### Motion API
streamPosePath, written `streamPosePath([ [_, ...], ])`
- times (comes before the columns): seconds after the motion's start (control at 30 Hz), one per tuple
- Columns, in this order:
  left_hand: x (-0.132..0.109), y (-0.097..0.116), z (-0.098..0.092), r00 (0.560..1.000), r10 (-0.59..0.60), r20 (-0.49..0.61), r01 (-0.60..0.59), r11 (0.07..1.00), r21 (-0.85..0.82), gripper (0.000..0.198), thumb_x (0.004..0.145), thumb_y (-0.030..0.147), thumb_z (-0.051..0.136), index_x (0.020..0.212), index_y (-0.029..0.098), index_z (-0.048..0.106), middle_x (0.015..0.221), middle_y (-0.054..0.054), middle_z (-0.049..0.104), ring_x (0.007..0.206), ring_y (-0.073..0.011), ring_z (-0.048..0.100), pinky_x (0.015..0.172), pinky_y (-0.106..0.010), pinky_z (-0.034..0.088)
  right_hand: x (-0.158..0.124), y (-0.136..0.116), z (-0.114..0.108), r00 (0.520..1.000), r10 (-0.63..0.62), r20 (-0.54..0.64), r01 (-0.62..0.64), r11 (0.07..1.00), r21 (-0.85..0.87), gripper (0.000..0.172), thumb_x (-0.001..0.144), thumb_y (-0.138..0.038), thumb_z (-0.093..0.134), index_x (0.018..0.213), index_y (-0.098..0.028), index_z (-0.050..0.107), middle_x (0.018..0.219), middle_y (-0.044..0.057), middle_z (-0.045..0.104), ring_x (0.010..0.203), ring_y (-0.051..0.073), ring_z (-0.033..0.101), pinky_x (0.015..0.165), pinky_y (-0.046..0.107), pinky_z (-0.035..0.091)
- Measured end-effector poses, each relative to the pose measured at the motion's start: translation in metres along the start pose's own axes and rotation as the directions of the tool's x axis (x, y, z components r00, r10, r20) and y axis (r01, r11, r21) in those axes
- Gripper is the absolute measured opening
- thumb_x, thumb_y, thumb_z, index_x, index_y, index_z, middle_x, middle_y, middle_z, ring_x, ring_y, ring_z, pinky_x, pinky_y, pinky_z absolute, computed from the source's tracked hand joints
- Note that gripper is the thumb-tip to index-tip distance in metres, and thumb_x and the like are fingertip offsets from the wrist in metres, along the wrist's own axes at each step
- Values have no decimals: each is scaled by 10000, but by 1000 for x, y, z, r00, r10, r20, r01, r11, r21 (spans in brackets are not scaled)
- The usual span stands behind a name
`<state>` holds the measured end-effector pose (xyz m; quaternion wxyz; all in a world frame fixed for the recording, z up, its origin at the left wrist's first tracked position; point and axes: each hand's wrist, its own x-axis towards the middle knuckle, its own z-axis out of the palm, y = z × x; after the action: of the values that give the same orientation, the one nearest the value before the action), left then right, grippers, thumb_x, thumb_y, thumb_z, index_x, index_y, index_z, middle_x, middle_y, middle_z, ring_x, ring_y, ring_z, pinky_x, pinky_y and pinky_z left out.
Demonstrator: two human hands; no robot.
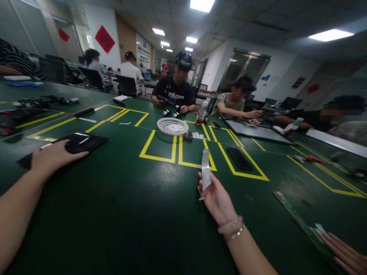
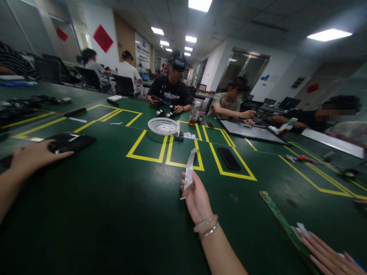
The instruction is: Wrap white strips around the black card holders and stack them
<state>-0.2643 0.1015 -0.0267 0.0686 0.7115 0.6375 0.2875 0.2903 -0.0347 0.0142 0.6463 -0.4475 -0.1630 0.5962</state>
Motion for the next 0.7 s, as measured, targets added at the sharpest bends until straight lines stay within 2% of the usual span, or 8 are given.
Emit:
streamPosePath([
  [0.1,6,36,12,991,14,-131,8,987,160,852,620,732,601,1078,16,672,1008,-140,719,1359,-490,264,998,-584,85,0,-1,-2,1000,6,11,-6,1000,24,243,927,-266,597,1167,-248,629,987,12,742,649,106,677,615,224,586],
  [0.2,1,97,25,988,152,20,-153,971,182,980,673,751,618,1311,9,560,1239,-186,633,1251,-454,468,1079,-634,107,1,-2,-5,998,-21,53,22,1000,-10,285,901,-274,636,1186,-283,631,1044,1,736,701,113,684,641,233,586],
  [0.27,-11,140,34,946,287,149,-309,938,154,934,758,703,629,1398,38,489,1355,-205,546,1245,-413,496,1113,-668,87,1,-2,-8,995,-55,87,60,996,-62,315,872,-297,673,1185,-299,639,1090,0,729,763,128,693,666,245,590],
  [0.37,-37,196,50,870,428,247,-456,887,70,897,714,637,731,1431,160,477,1406,-127,521,1296,-348,472,1180,-606,66,4,-1,-10,989,-89,118,103,988,-118,346,837,-324,709,1178,-308,652,1144,4,719,850,144,695,695,250,590],
  [0.43,-55,223,60,795,522,309,-542,840,-26,906,690,577,779,1446,193,460,1421,-115,505,1313,-341,458,1193,-594,60,5,0,-10,988,-102,118,116,986,-123,359,813,-319,731,1165,-304,665,1148,6,719,884,146,693,740,257,590],
  [0.5,-70,243,69,715,602,355,-598,790,-135,923,680,523,809,1459,192,442,1420,-130,500,1308,-347,463,1191,-605,67,6,1,-9,987,-118,113,131,984,-121,377,789,-308,746,1158,-297,674,1140,8,723,915,154,691,808,283,586],
  [0.57,-81,255,76,659,647,384,-620,756,-210,942,662,492,835,1461,192,437,1414,-134,505,1302,-348,471,1189,-612,77,5,3,-7,982,-147,117,162,978,-133,397,771,-312,753,1161,-293,680,1131,12,726,961,171,686,872,319,575],
  [0.7,-89,262,84,638,651,412,-613,753,-241,943,673,468,853,1468,197,424,1430,-134,490,1321,-341,455,1183,-627,95,-2,5,-3,966,-195,168,229,950,-212,447,769,-362,759,1204,-301,677,1165,14,718,1046,198,661,961,374,532],
])
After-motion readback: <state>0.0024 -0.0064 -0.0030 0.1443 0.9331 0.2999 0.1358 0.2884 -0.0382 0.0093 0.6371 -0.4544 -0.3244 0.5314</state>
